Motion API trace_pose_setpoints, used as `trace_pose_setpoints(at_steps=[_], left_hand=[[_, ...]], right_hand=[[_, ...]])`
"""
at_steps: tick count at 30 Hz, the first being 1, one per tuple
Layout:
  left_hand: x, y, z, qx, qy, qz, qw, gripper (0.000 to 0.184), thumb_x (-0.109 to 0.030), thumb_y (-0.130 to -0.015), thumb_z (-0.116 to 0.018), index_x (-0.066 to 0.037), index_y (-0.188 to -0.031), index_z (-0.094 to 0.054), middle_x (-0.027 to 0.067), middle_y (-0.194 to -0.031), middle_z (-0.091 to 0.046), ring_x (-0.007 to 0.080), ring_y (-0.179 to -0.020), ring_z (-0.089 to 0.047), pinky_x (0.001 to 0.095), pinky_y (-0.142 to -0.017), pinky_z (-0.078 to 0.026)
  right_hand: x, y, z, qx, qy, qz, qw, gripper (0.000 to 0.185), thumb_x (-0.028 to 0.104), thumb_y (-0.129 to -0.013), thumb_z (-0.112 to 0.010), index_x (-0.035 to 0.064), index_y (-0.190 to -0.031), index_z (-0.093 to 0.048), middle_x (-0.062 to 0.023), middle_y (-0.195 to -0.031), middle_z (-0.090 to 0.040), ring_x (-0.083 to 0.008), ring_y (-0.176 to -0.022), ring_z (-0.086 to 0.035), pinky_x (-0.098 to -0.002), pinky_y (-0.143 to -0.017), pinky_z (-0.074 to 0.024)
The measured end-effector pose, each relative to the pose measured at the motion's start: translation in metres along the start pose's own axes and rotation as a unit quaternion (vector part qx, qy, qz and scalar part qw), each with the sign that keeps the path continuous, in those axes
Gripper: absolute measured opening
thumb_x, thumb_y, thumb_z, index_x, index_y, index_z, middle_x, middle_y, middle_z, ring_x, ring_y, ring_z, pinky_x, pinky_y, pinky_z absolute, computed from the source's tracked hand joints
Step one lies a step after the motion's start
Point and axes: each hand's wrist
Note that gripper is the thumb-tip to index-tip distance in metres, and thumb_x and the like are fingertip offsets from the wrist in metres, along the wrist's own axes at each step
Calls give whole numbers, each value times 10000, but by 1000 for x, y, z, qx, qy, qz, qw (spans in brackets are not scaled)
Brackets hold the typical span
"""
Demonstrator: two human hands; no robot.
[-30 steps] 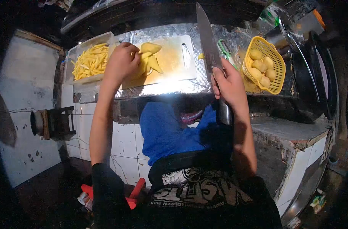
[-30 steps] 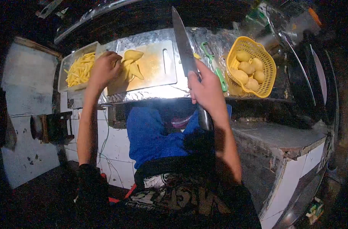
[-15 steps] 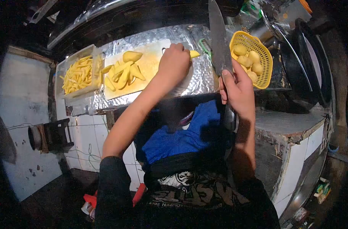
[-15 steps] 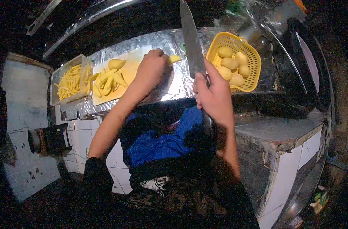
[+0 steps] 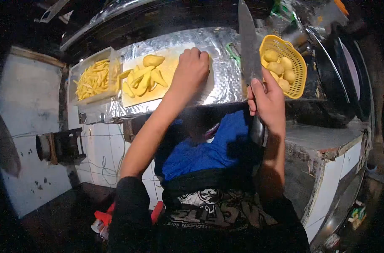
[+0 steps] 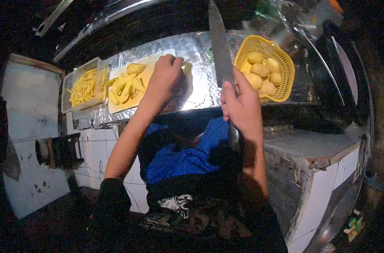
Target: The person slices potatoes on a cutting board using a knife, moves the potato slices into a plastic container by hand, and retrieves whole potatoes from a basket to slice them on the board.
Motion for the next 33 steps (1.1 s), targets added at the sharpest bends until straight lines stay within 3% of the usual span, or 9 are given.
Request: trace_pose_setpoints(at_steps=[4,9,11,15,18,24,26,29,33], left_hand=[[20,38,60,-8,20,78,997,201,-37,-746,-622,18,-939,-631,168,-834,-598,337,-811,-603,415,-715,-494],[72,69,111,-8,85,322,943,223,-184,-875,-652,1,-986,-708,164,-901,-686,280,-805,-675,359,-754,-518],[92,66,127,169,80,446,876,284,-251,-882,-674,1,-1010,-700,162,-860,-686,262,-783,-670,357,-738,-515],[126,76,108,155,13,399,904,341,-304,-874,-682,-5,-1037,-696,183,-876,-692,302,-802,-680,378,-739,-523],[129,65,94,102,-85,263,956,410,-367,-870,-680,-2,-1056,-691,212,-900,-695,352,-839,-683,404,-753,-531],[95,13,74,306,-98,284,903,390,-389,-791,-753,-12,-887,-729,234,-880,-692,398,-840,-678,473,-747,-538],[109,15,63,286,-52,254,923,348,-363,-747,-794,-31,-836,-742,232,-854,-698,402,-822,-685,474,-730,-542],[116,13,55,283,4,263,923,324,-301,-731,-798,-44,-917,-736,230,-869,-692,402,-846,-677,477,-759,-536],[97,5,50,272,19,184,944,509,-233,-736,-769,-21,-1177,-628,211,-1112,-633,390,-993,-638,420,-840,-519]], right_hand=[[-6,-6,-9,33,-29,-11,999,495,108,-1002,-492,51,-1476,-362,-2,-683,-506,-60,-479,-446,-224,-403,-388],[-5,-9,-25,64,-20,2,998,484,105,-999,-494,9,-1459,-378,-3,-674,-508,-57,-478,-449,-226,-409,-390],[-8,-9,-29,60,-20,-6,998,480,106,-998,-496,8,-1455,-385,-3,-669,-507,-59,-477,-450,-229,-412,-393],[-6,-10,-35,69,-18,-4,997,475,108,-992,-503,6,-1445,-402,-2,-655,-505,-66,-471,-454,-239,-415,-401],[-11,-9,-38,57,7,-7,998,472,110,-984,-509,11,-1436,-419,-2,-651,-512,-70,-470,-464,-241,-412,-402],[-11,-7,-37,70,19,-11,997,467,106,-978,-505,40,-1436,-440,-5,-643,-518,-70,-475,-471,-246,-414,-407],[-11,-6,-37,63,19,-19,998,474,104,-977,-505,45,-1441,-437,-4,-640,-516,-70,-473,-470,-247,-415,-409],[-14,-7,-35,67,16,-22,997,486,106,-974,-508,53,-1451,-429,-2,-631,-518,-71,-474,-475,-250,-419,-416],[-20,-10,-38,104,20,-6,994,495,110,-1006,-490,24,-1474,-353,-32,-695,-504,-74,-477,-434,-234,-407,-384]])
Point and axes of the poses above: each hand's wrist, its own y-axis away from the middle knuckle, its own z-axis out of the back of the hand, x = y × z
